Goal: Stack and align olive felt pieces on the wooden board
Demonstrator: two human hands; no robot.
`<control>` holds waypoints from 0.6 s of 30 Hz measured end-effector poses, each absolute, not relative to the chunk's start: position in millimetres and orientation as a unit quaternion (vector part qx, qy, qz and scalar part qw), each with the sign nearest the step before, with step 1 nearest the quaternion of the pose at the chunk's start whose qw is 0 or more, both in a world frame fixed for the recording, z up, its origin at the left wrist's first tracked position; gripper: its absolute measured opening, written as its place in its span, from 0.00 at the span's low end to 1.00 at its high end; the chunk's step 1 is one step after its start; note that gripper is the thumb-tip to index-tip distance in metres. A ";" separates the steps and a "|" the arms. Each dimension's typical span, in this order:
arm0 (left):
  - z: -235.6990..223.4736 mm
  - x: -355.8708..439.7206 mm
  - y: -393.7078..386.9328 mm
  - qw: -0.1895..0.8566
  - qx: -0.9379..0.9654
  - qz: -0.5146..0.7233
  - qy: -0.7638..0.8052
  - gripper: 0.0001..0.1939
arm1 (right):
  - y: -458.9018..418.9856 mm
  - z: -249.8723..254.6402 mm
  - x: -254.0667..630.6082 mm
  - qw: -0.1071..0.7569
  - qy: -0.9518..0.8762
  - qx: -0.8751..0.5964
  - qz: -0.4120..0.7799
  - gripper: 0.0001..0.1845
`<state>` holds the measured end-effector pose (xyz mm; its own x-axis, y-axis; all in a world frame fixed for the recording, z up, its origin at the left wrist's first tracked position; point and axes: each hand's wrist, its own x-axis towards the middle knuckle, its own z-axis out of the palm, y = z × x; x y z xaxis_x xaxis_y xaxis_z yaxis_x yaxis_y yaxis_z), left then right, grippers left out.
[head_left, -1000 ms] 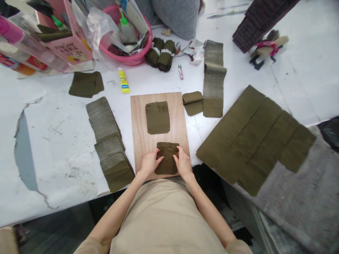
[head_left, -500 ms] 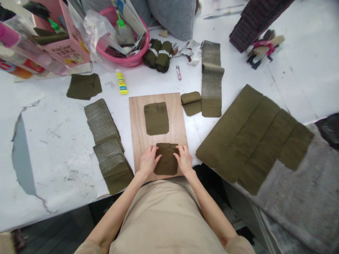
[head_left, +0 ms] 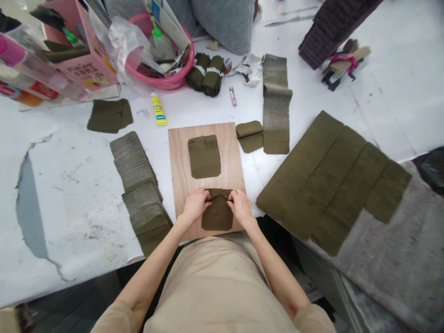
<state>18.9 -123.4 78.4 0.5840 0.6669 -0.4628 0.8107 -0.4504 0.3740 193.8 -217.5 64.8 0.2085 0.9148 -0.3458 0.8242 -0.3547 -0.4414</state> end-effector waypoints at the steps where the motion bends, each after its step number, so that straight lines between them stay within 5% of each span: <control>1: 78.6 18.3 -124.5 0.291 0.840 -0.125 0.441 0.07 | -218.0 65.5 192.9 0.084 -0.572 -0.767 0.278 0.05; 18: 71.7 14.3 -133.4 0.340 0.780 -0.059 0.522 0.08 | -223.6 62.0 186.5 0.135 -0.491 -0.804 0.308 0.05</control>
<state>14.3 -133.4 71.7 0.4471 0.7744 -0.4477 0.8550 -0.2228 0.4684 186.5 -223.6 62.0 0.3282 0.8724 -0.3621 0.7069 -0.4811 -0.5184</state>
